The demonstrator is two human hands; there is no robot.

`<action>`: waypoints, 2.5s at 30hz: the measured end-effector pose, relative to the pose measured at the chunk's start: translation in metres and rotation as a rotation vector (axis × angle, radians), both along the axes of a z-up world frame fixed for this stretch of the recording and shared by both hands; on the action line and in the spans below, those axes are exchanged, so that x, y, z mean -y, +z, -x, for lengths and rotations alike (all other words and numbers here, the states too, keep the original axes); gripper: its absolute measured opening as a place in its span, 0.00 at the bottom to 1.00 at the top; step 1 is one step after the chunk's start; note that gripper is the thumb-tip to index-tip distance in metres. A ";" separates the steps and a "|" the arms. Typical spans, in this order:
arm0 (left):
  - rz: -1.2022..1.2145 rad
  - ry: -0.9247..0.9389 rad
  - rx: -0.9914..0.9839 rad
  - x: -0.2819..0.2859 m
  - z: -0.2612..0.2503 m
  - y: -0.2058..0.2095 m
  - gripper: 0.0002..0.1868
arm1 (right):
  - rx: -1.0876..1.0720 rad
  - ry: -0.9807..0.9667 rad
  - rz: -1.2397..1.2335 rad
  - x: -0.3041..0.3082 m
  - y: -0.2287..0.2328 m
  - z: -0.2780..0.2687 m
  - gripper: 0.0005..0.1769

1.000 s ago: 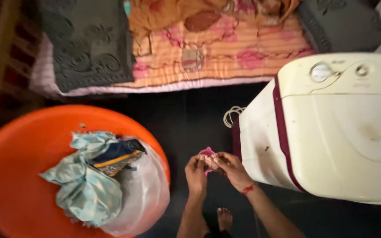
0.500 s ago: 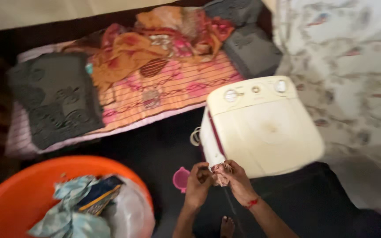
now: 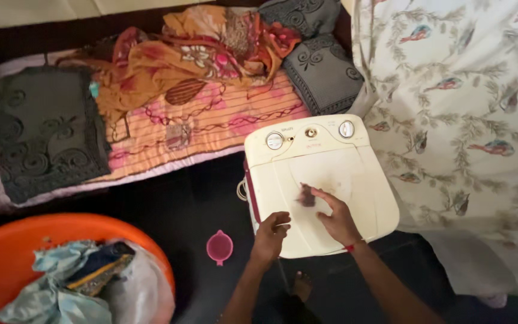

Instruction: The person handles a patterned cloth, places it into a small pink bucket, and then operates the control dials of a small top-loading washing machine. They open the lid to place an item inside and continue adjusting the wash settings and timer knobs.

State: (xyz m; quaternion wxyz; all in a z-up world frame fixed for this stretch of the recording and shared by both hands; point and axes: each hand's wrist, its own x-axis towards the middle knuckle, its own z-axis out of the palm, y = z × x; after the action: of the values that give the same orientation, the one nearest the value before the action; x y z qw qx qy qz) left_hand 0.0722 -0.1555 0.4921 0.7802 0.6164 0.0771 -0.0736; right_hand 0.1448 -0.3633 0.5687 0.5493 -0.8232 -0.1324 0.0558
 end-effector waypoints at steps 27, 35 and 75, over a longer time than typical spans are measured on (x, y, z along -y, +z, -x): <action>-0.981 0.121 -0.045 -0.001 -0.012 0.096 0.43 | 0.430 0.336 0.862 0.021 -0.041 -0.110 0.42; -1.381 -0.389 -0.161 0.007 -0.025 0.069 0.56 | 0.553 0.203 0.276 -0.058 -0.077 -0.073 0.25; -1.177 0.184 0.292 0.024 -0.054 0.044 0.26 | 0.515 0.258 0.540 -0.032 -0.016 -0.213 0.23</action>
State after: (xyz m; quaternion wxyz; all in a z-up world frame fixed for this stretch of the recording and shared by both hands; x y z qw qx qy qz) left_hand 0.1260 -0.1799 0.5365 0.3146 0.9384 0.0501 0.1341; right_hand 0.3581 -0.3310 0.5529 0.2502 -0.9018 -0.3488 -0.0511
